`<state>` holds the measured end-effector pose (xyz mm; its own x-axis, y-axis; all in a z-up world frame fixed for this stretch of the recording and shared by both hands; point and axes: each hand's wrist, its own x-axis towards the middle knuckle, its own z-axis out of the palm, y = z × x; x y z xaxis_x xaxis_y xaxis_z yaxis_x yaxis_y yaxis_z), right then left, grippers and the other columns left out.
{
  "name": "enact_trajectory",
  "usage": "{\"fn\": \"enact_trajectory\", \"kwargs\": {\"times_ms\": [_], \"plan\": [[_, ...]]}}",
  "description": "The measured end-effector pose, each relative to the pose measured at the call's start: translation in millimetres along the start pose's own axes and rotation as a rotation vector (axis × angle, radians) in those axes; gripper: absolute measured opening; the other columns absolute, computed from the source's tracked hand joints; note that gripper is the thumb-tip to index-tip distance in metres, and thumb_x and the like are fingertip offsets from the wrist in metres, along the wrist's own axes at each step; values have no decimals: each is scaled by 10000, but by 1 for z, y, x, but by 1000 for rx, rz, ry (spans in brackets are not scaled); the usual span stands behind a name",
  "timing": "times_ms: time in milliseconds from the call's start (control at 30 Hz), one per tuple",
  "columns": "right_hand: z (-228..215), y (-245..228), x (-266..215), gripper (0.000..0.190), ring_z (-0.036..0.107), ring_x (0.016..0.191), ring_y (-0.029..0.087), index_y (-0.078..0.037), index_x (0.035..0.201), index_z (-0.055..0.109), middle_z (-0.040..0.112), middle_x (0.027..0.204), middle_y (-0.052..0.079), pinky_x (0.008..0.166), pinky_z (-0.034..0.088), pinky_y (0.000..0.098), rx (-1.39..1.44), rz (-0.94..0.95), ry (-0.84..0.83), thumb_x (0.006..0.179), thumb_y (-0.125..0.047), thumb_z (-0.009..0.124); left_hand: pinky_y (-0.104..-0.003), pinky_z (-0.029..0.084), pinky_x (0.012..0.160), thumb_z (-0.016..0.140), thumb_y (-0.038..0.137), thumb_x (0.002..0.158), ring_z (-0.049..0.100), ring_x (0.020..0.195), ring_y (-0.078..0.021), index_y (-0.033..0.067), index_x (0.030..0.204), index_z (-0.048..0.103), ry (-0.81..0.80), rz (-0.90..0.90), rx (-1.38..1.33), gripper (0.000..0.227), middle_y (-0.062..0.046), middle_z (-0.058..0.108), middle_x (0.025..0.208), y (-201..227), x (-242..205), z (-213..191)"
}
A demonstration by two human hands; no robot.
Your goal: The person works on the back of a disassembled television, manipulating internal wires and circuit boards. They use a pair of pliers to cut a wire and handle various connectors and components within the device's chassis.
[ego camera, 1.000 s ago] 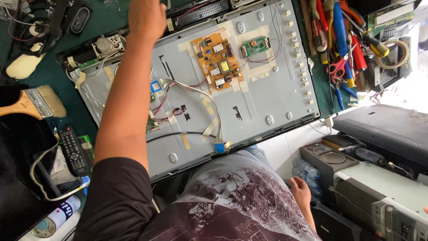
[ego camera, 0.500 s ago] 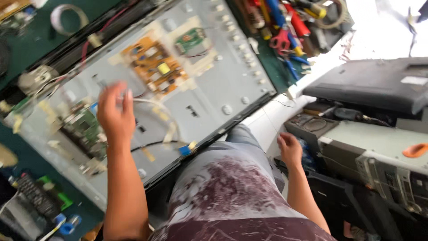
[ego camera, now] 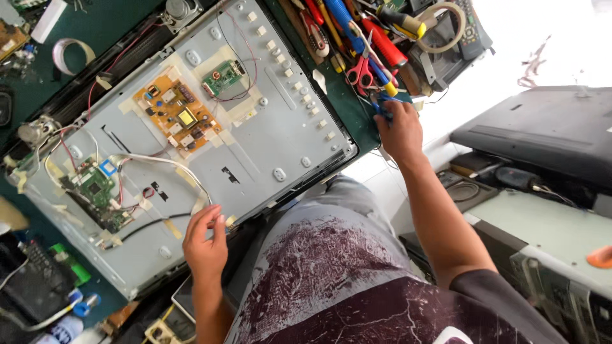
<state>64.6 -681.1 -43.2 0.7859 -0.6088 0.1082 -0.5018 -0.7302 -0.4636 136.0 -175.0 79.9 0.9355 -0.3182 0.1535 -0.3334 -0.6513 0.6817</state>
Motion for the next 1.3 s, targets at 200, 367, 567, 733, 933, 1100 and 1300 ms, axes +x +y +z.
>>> {"fn": "enact_trajectory", "kwargs": {"times_ms": [200, 367, 567, 733, 933, 1100, 1300], "plan": [[-20, 8, 12, 233, 722, 993, 390, -167, 1193, 740, 641, 1060, 103, 867, 593, 501, 29, -28, -182, 992, -281, 772, -322, 661, 734, 768, 20, 991, 783, 923, -263, 27, 1178, 791, 7, -16, -19, 189, -129, 782, 1191, 72, 6, 41], [-27, 43, -9, 262, 715, 985, 379, -97, 1312, 649, 608, 1093, 149, 852, 566, 496, 606, 236, -96, 1056, -156, 634, -346, 676, 773, 717, 57, 1034, 788, 984, -256, 44, 1245, 778, -72, -58, -35, 220, -87, 778, 1237, 101, -2, 61], [-45, 51, -29, 207, 651, 710, 166, -22, 1209, 671, 631, 851, 84, 671, 534, 313, 945, 129, -170, 1112, -205, 675, -323, 668, 781, 726, 82, 1033, 794, 945, -243, 58, 1216, 794, -116, -1, -13, 197, -86, 784, 1190, 117, 3, 78], [-63, 25, -26, 195, 642, 795, 221, 9, 1139, 637, 651, 1013, 165, 727, 530, 338, 987, -2, 16, 1115, -185, 651, -359, 668, 772, 731, 72, 1024, 801, 931, -278, 44, 1190, 794, -167, -16, -31, 181, -115, 791, 1167, 135, 8, 84], [-47, 35, -16, 201, 695, 981, 339, 13, 1066, 662, 645, 1221, 212, 802, 568, 379, 806, -129, 68, 1049, -143, 788, -391, 669, 777, 733, 94, 1014, 802, 936, -318, 64, 1199, 806, -184, -91, -37, 202, -138, 798, 1162, 142, 0, 82], [-49, 24, -3, 183, 635, 1320, 289, -39, 1126, 517, 602, 1430, 197, 1117, 505, 446, 1145, -4, -47, 1128, -151, 662, -396, 666, 806, 736, 126, 1008, 803, 962, -304, 102, 1218, 815, -163, -171, -13, 226, -125, 799, 1174, 135, -17, 77], [-54, 1, 10, 202, 779, 1088, 425, -166, 1090, 429, 734, 1211, 239, 899, 676, 591, 1687, 487, -351, 1183, -342, 464, -468, 643, 864, 706, 190, 1026, 794, 1016, -354, 150, 1253, 811, -186, -348, -44, 254, -134, 793, 1216, 115, -49, 77]]}}
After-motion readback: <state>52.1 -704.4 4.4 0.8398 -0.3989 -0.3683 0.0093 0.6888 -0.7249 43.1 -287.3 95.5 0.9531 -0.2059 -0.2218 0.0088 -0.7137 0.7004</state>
